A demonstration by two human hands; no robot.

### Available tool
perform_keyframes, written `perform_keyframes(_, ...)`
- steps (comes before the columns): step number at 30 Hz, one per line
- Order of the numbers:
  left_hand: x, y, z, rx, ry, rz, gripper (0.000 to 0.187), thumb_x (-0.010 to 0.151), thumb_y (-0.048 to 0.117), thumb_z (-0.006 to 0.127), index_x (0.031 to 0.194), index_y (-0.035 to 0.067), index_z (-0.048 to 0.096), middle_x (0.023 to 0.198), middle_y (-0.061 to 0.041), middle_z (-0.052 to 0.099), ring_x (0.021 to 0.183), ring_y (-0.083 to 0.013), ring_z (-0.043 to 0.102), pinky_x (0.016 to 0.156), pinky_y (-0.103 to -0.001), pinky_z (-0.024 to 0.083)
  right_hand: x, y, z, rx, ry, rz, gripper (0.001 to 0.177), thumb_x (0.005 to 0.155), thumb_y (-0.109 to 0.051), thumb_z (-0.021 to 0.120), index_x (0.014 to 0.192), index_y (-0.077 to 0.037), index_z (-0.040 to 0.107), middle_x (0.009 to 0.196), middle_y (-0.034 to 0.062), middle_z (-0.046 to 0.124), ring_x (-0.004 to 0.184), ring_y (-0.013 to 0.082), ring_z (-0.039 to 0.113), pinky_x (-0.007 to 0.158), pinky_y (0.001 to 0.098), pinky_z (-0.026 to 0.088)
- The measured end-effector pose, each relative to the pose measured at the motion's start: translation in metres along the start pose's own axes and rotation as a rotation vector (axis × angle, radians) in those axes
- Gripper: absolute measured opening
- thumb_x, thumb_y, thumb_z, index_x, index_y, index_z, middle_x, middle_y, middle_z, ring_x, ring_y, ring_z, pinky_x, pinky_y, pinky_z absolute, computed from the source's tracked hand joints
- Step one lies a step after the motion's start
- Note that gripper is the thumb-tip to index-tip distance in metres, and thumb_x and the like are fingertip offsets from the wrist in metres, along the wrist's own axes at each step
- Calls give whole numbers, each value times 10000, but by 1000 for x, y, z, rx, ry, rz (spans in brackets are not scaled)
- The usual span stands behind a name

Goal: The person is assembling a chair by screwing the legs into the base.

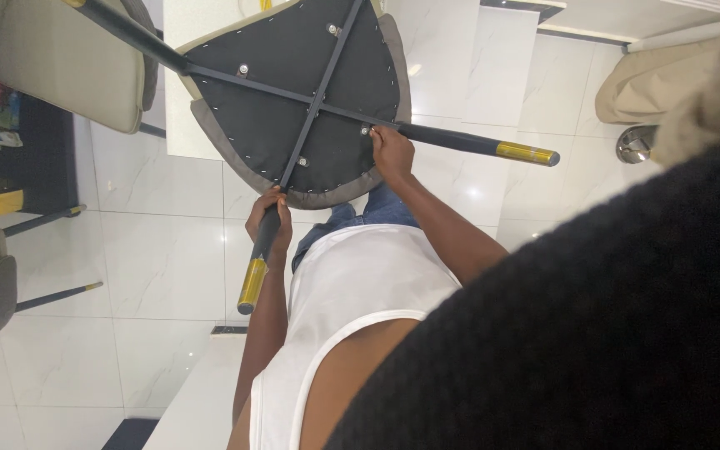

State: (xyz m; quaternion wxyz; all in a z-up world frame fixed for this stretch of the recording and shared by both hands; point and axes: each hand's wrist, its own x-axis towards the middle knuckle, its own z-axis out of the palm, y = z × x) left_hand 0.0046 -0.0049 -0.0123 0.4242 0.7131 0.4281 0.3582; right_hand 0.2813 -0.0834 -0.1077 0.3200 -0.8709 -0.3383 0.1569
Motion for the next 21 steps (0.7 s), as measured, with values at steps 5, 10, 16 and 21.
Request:
perform_keyframes(5,0,6,0,42,-5,-11,31,969,-15,666,983,-14,638,1030,-170,749,1134,-276,731,1028,-386,564,3,-8,-2,-19,-2,0,173,963,-247,704,974,-88,770,889,95,763,757,281,736,698,403,562)
perform_keyframes(10,1,6,1,-28,14,-16,28,971,-26,654,985,-17,633,1016,-166,743,1154,-285,723,1023,-376,561,2,3,6,-25,37,-76,153,976,-231,688,985,-96,761,925,91,758,785,272,739,710,392,569)
perform_keyframes(16,1,3,1,-4,13,0,24,975,-31,647,987,-13,636,1022,-164,745,1156,-284,726,1043,-387,563,-2,-3,3,12,111,-115,115,967,-209,687,980,-122,762,930,64,760,801,269,738,719,380,570)
perform_keyframes(21,3,10,1,-18,10,-20,30,970,-33,651,989,-15,637,1022,-167,743,1155,-286,725,1041,-390,557,1,-4,3,-2,51,-99,111,968,-199,689,992,-112,753,920,66,754,781,252,739,700,374,566)
